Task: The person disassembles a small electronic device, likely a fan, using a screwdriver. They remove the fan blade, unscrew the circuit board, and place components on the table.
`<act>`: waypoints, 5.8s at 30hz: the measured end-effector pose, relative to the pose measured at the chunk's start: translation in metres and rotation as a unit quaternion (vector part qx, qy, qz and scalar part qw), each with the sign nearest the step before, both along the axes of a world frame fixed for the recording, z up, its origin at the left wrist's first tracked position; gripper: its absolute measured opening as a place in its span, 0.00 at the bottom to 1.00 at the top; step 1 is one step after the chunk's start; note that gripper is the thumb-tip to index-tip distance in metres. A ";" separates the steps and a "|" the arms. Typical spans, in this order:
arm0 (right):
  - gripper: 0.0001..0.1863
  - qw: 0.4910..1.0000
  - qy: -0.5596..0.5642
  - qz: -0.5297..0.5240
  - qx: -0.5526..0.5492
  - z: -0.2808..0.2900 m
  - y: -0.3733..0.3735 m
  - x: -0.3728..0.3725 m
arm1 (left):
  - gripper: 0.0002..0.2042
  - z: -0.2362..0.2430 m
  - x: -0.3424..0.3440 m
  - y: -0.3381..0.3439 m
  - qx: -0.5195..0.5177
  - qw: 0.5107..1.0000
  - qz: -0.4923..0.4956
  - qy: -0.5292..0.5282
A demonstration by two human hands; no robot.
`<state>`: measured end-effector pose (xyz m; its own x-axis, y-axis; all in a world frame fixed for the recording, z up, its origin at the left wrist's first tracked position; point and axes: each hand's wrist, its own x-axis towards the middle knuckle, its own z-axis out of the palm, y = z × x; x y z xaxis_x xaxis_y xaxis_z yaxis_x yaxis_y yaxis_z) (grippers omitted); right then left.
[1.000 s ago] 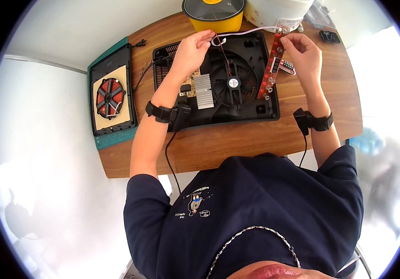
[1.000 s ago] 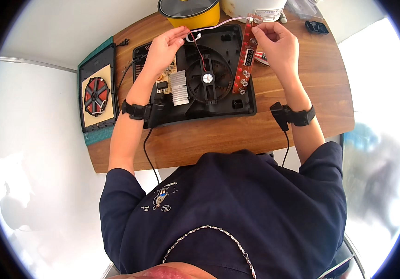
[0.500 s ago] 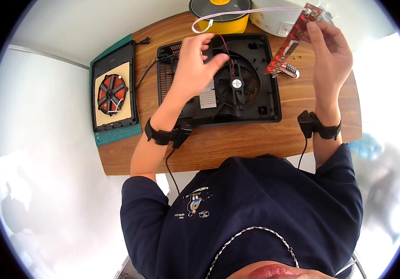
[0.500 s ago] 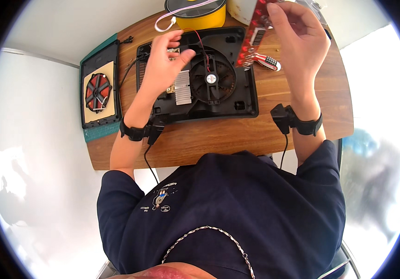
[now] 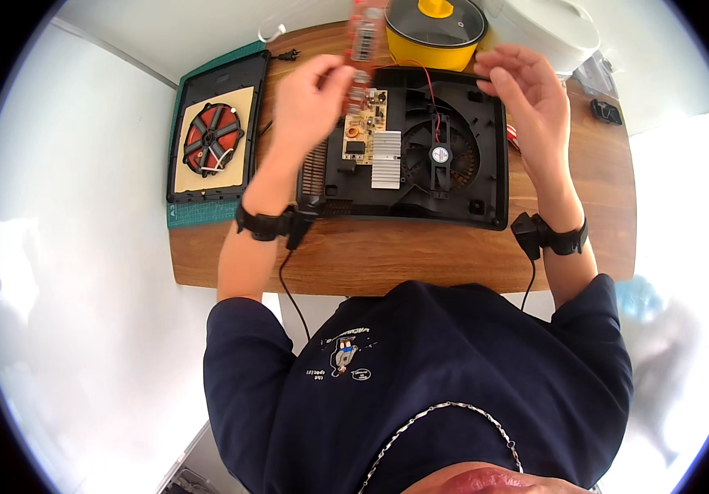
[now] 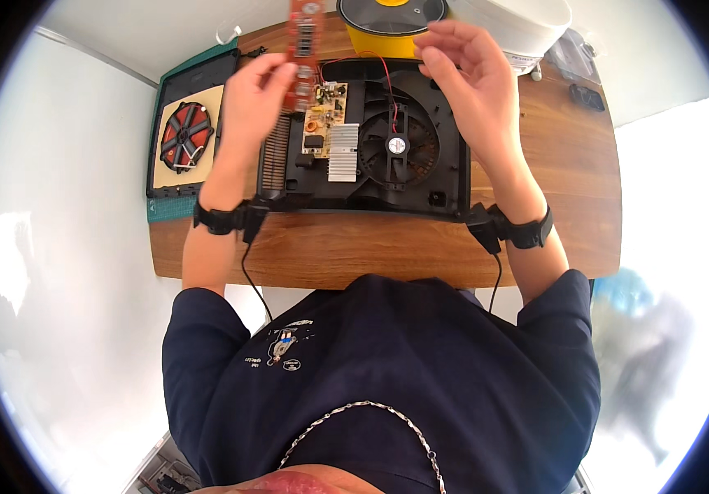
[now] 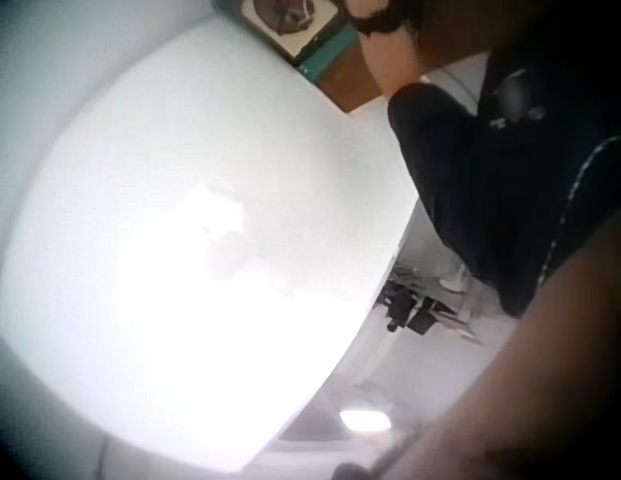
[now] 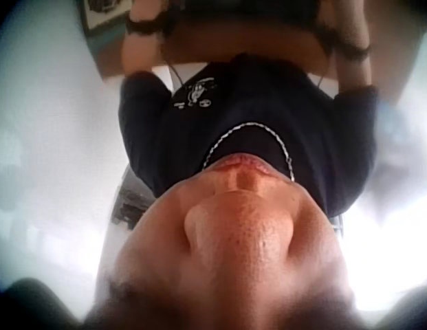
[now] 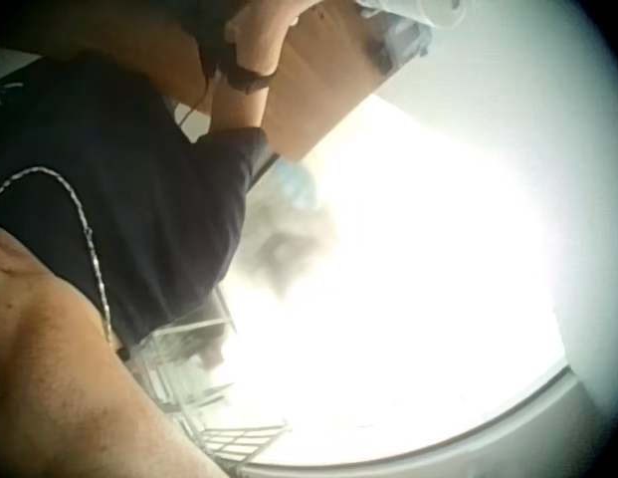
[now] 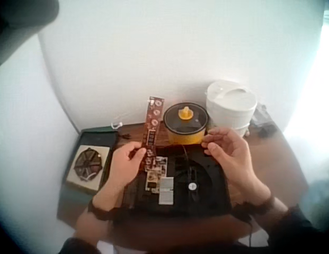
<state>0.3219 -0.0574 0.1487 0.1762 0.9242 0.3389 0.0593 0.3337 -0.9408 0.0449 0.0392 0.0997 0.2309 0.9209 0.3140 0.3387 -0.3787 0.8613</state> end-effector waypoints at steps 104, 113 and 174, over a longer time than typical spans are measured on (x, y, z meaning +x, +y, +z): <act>0.19 0.772 -0.615 0.130 0.092 -0.086 -0.035 -0.010 | 0.04 -0.060 0.035 0.068 0.196 0.848 -0.102 0.481; 0.19 0.770 -0.618 0.112 0.112 -0.088 -0.034 -0.011 | 0.06 -0.060 0.033 0.067 0.167 0.876 -0.099 0.441; 0.28 0.854 -0.518 0.038 -0.020 -0.088 -0.052 0.001 | 0.14 -0.041 0.073 -0.055 0.010 0.934 -0.247 0.258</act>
<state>0.3231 -0.1090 0.0606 -0.2608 0.9342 0.2434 0.8470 0.3424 -0.4066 0.1182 -0.0154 0.0588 0.7510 0.6575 0.0608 0.4863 -0.6129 0.6228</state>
